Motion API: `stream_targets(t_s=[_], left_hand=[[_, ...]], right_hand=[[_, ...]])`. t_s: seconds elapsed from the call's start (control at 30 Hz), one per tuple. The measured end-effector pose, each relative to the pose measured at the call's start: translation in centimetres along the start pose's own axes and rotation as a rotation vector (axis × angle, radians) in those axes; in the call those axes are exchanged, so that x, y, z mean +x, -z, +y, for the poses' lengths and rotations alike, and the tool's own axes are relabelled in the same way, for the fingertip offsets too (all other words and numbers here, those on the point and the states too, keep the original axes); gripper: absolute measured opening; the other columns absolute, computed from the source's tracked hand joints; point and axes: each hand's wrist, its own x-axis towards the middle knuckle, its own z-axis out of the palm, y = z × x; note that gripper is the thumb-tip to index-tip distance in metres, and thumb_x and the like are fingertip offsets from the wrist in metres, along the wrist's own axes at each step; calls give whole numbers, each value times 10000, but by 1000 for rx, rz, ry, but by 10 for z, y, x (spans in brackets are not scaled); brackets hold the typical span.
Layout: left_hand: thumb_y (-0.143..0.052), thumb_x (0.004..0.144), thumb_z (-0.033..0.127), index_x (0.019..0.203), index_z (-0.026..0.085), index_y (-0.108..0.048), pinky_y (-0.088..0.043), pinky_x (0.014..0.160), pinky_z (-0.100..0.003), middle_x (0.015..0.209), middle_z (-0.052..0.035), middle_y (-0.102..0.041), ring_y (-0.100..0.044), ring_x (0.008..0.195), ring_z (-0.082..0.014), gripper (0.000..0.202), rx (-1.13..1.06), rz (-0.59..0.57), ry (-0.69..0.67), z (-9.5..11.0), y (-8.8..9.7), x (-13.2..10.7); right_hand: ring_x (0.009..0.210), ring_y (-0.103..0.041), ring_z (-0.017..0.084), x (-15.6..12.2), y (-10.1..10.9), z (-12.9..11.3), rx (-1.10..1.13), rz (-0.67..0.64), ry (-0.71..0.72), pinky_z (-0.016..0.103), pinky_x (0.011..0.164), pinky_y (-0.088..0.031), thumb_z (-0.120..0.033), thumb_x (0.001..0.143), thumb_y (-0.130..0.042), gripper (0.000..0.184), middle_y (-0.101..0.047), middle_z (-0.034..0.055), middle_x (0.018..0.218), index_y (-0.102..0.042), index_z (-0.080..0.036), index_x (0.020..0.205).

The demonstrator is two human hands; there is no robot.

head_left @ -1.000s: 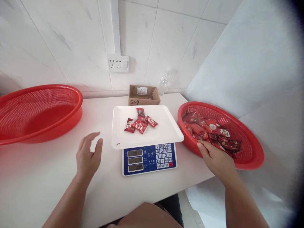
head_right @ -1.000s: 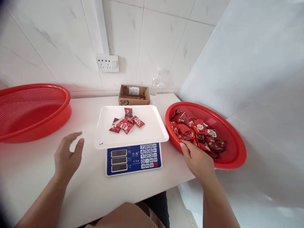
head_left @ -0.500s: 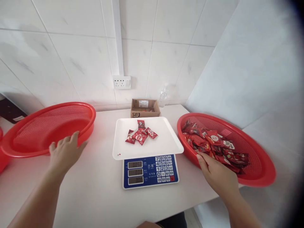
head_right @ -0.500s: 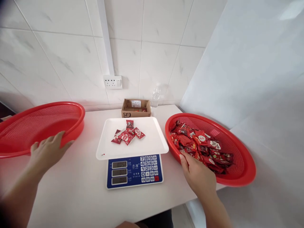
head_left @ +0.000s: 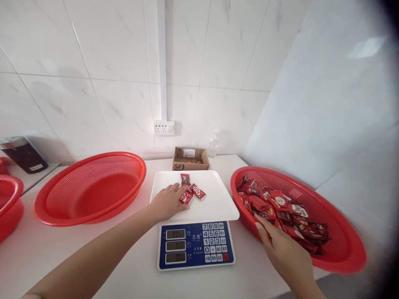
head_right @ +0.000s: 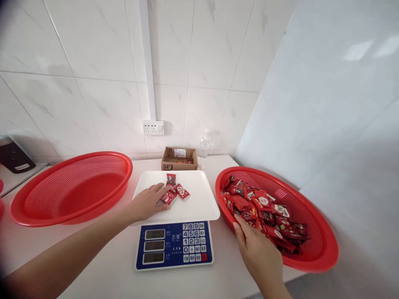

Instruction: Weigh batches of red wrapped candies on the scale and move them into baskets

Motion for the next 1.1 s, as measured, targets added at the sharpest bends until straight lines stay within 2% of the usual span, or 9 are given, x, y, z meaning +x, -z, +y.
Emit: stream_targets(t_s=[0.1, 0.2, 0.37, 0.5, 0.6, 0.7, 0.8, 0.93, 1.1], left_hand=[[-648, 755, 371, 1274, 291, -518, -423, 992, -474, 1300, -98, -514, -515, 1205, -325, 541, -40, 13, -2, 2, -1, 5], [-604, 754, 239, 1166, 281, -565, -513, 865, -316, 1218, -53, -521, -613, 1026, -203, 416, -127, 32, 18, 3, -3, 3], [-590, 710, 164, 1035, 251, -593, -524, 813, -233, 1137, -31, -524, -619, 950, -146, 336, -179, 127, 67, -1, 4, 2], [-520, 761, 196, 1079, 237, -572, -500, 895, -341, 1208, -68, -489, -589, 1009, -205, 325, -80, 254, 150, -33, 46, -4], [-421, 809, 194, 1123, 201, -563, -500, 848, -472, 1256, -142, -466, -562, 1053, -303, 344, 89, 284, 257, -67, 82, -16], [-409, 824, 203, 1127, 129, -588, -341, 950, -683, 1372, -230, -396, -363, 1282, -463, 360, 217, 259, 319, -89, 94, -23], [-456, 863, 349, 1285, 151, -511, -122, 1071, -702, 1503, -208, -292, -150, 1419, -435, 470, 262, 180, 267, -82, 77, -14], [-386, 877, 584, 1452, 267, -295, -245, 1134, -498, 1575, -124, -206, -161, 1455, -302, 663, 226, 36, 82, -41, 34, 22], [-361, 789, 753, 1411, 308, -362, -321, 1065, -535, 1525, -137, -305, -269, 1405, -355, 765, 236, -37, -79, 9, -8, 58]], right_hand=[[864, -723, 229, -1, -7, 5, -8, 61, 56, 323, 659, -572, -447, 935, -288, 503, -745, 41, 1047, -694, -254, 1161], [842, -725, 231, -1, -12, 8, -31, 65, 68, 325, 626, -567, -449, 940, -278, 510, -748, 37, 1036, -692, -257, 1168], [853, -720, 229, -1, -17, 12, -21, 75, 79, 330, 644, -570, -459, 934, -296, 503, -744, 33, 1052, -693, -259, 1169], [842, -718, 225, -2, -18, 13, -16, 86, 97, 323, 645, -569, -463, 933, -313, 494, -745, 44, 1046, -696, -257, 1168], [828, -719, 228, -2, -18, 13, -33, 96, 98, 323, 627, -566, -459, 936, -309, 495, -749, 50, 1026, -705, -255, 1152], [822, -720, 231, -3, -20, 14, -47, 113, 103, 325, 626, -563, -451, 935, -308, 497, -747, 53, 1036, -703, -244, 1155], [842, -718, 234, -3, -23, 14, -41, 130, 123, 334, 647, -564, -439, 938, -298, 505, -741, 57, 1058, -696, -227, 1168], [862, -715, 238, -3, -25, 14, -38, 144, 145, 344, 666, -567, -443, 946, -292, 511, -741, 62, 1056, -699, -219, 1157], [856, -718, 226, -3, -25, 16, -75, 186, 171, 324, 665, -568, -426, 952, -306, 479, -745, 55, 1045, -704, -239, 1143]])
